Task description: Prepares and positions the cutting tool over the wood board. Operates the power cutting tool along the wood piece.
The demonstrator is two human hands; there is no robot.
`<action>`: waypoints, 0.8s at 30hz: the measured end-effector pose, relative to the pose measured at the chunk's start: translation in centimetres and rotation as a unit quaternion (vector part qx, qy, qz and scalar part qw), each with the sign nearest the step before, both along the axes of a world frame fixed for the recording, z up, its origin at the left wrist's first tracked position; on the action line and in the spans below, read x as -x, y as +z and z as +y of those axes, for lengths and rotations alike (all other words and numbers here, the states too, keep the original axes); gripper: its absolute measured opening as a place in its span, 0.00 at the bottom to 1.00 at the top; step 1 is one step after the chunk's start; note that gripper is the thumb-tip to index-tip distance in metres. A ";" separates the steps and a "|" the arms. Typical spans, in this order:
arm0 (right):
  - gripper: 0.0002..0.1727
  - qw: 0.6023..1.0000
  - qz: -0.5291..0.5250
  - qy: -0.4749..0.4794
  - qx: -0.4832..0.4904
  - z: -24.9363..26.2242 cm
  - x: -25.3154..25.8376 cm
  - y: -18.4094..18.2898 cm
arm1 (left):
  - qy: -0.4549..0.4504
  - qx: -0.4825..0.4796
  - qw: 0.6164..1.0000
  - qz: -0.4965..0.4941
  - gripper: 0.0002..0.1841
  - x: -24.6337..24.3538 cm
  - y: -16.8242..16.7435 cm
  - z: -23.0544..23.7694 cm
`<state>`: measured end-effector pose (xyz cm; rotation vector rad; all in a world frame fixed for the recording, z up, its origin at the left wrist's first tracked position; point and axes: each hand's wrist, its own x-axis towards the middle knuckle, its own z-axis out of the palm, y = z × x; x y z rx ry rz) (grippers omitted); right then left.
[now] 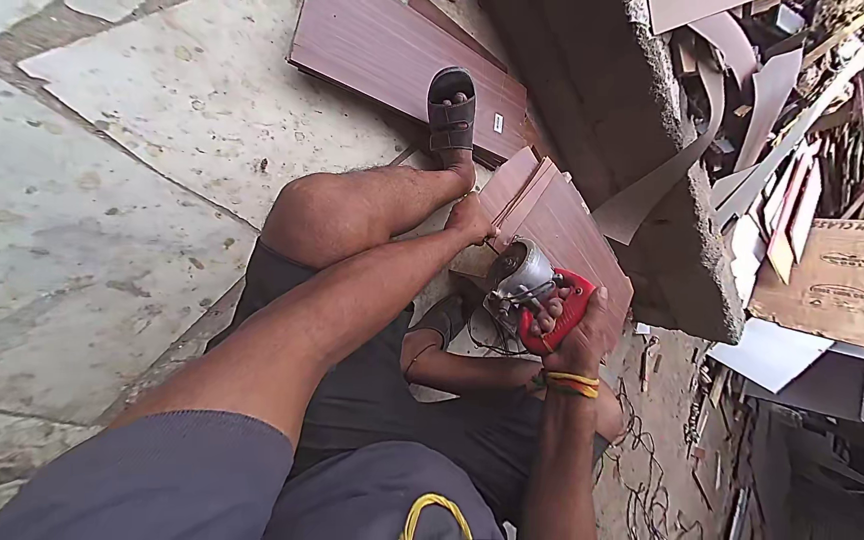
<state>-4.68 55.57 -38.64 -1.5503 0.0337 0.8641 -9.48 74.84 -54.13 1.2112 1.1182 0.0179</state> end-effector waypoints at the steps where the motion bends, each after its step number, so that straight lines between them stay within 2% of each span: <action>1: 0.40 1.000 0.005 0.001 0.001 0.1 -0.1 0.2 | -0.006 -0.006 1.000 0.003 0.45 0.0 0.0 0.1; 8: 0.40 1.000 0.017 0.002 0.017 0.6 -0.9 0.9 | -0.051 -0.067 0.996 0.039 0.42 0.4 1.0 0.4; 15: 0.41 0.999 0.009 -0.001 0.033 0.9 -0.8 1.3 | -0.043 -0.061 0.997 0.036 0.42 0.3 0.5 0.3; 17: 0.42 1.000 0.003 0.004 0.028 0.8 -0.7 1.1 | -0.038 -0.059 0.997 0.034 0.46 0.3 0.6 0.3; 20: 0.42 1.000 -0.002 0.008 0.016 0.5 -0.5 0.5 | -0.015 -0.053 0.998 0.025 0.57 0.2 0.6 0.0; 24: 0.41 1.000 -0.013 0.009 0.005 0.0 0.2 -0.1 | 0.006 -0.027 1.000 0.005 0.58 0.2 0.2 -0.1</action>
